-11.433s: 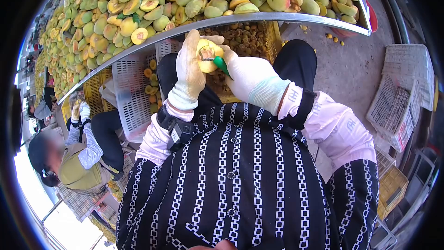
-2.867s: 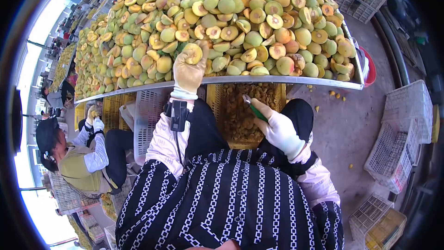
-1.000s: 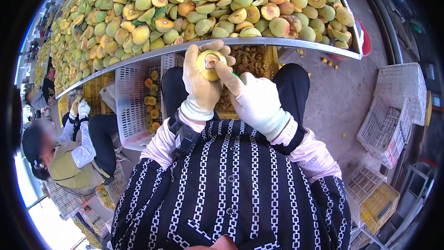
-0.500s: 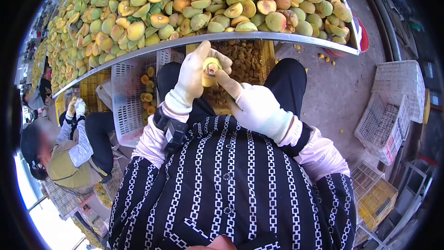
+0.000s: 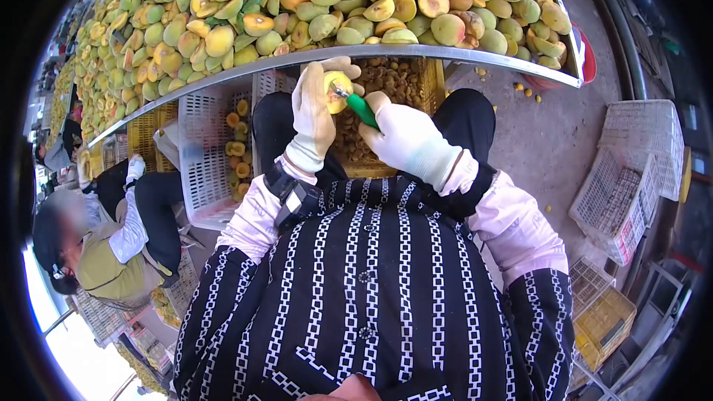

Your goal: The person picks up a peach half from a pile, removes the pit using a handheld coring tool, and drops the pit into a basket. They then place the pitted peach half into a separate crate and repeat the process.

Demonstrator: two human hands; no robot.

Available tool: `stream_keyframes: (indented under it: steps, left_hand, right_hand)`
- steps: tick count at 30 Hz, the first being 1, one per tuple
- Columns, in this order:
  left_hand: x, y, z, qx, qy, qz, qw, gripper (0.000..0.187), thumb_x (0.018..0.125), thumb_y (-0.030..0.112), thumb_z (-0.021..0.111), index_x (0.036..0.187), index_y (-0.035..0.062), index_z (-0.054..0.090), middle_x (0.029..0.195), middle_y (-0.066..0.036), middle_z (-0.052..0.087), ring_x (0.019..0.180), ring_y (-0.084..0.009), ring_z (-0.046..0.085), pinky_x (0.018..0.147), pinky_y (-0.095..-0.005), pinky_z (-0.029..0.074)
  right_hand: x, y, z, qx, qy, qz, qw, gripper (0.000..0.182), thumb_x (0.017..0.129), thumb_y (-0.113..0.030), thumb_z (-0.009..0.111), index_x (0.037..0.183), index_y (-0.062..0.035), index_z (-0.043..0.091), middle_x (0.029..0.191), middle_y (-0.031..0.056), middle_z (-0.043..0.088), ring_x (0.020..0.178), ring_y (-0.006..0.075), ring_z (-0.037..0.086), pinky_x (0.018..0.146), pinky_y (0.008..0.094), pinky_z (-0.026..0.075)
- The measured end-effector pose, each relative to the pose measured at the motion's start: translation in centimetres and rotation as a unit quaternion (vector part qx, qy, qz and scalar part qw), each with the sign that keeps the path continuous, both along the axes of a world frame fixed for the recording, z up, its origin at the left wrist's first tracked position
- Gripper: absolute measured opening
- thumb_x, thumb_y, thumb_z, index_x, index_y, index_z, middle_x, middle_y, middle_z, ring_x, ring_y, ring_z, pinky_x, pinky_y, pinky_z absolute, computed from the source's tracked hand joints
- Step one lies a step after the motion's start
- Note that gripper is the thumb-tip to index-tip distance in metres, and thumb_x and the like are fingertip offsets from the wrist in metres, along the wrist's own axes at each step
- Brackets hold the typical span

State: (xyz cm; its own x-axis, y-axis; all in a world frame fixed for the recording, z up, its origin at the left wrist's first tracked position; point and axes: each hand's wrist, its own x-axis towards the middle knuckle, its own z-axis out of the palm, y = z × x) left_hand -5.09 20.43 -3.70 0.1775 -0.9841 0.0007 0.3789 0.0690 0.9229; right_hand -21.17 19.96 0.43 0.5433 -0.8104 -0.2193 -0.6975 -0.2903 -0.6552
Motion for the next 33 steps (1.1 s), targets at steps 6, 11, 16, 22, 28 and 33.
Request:
stream_keyframes:
  steps: [6,11,16,22,28,33]
  left_hand:
    - [-0.8,-0.3,0.5,0.174,0.178,-0.003,0.969,0.047,0.102,0.037,0.035,0.105,-0.0032,0.058,0.095,-0.014,0.065,0.080,-0.0236,0.066,0.074,-0.0349,0.055]
    - [-1.2,-0.4,0.5,0.096,0.047,0.068,0.992,0.048,0.102,0.039,0.037,0.101,-0.0031,0.060,0.093,-0.013,0.066,0.081,-0.0229,0.066,0.072,-0.0332,0.055]
    - [0.3,-0.3,0.1,0.129,0.082,0.015,0.988,0.043,0.100,0.036,0.042,0.096,-0.0029,0.060,0.091,-0.013,0.066,0.073,-0.0216,0.065,0.060,-0.0344,0.055]
    - [1.3,-1.0,0.5,0.212,0.095,-0.067,0.970,0.044,0.102,0.036,0.038,0.102,-0.0026,0.058,0.094,-0.014,0.066,0.079,-0.0214,0.066,0.071,-0.0335,0.056]
    - [1.5,-0.9,-0.4,0.121,0.086,-0.077,0.986,0.049,0.102,0.041,0.037,0.100,-0.0026,0.060,0.087,-0.015,0.067,0.066,-0.0200,0.064,0.062,-0.0310,0.054]
    - [1.5,-2.8,-2.5,0.125,0.140,0.102,0.977,0.055,0.099,0.051,0.038,0.109,0.0017,0.059,0.093,-0.014,0.068,0.066,-0.0244,0.066,0.057,-0.0285,0.052]
  right_hand:
    - [0.4,0.6,0.9,-0.083,0.082,0.037,0.993,0.031,0.085,-0.021,0.062,0.103,-0.0004,0.047,0.073,0.0194,0.063,0.070,0.0389,0.065,0.062,0.0468,0.051]
    - [0.8,0.8,-0.2,-0.006,-0.055,0.016,0.998,0.030,0.083,-0.015,0.061,0.103,0.0025,0.046,0.065,0.0201,0.060,0.057,0.0352,0.064,0.052,0.0417,0.051]
    - [1.2,-1.0,2.5,0.373,-0.126,-0.016,0.919,0.032,0.083,-0.013,0.057,0.106,0.0042,0.044,0.067,0.0162,0.060,0.046,0.0258,0.061,0.042,0.0337,0.049]
    - [1.8,-1.4,2.6,0.248,-0.034,0.039,0.967,0.034,0.083,-0.017,0.061,0.104,0.0064,0.047,0.071,0.0134,0.061,0.051,0.0244,0.062,0.047,0.0338,0.051]
    - [0.6,-2.4,0.8,0.581,-0.271,0.037,0.767,0.020,0.086,-0.019,0.062,0.086,-0.0014,0.053,0.059,0.0013,0.053,0.038,0.0123,0.049,0.036,0.0242,0.039]
    - [-0.2,-2.7,-0.4,0.481,-0.238,-0.084,0.840,0.022,0.092,-0.026,0.057,0.092,-0.0043,0.054,0.058,0.0009,0.053,0.042,0.0137,0.053,0.039,0.0253,0.040]
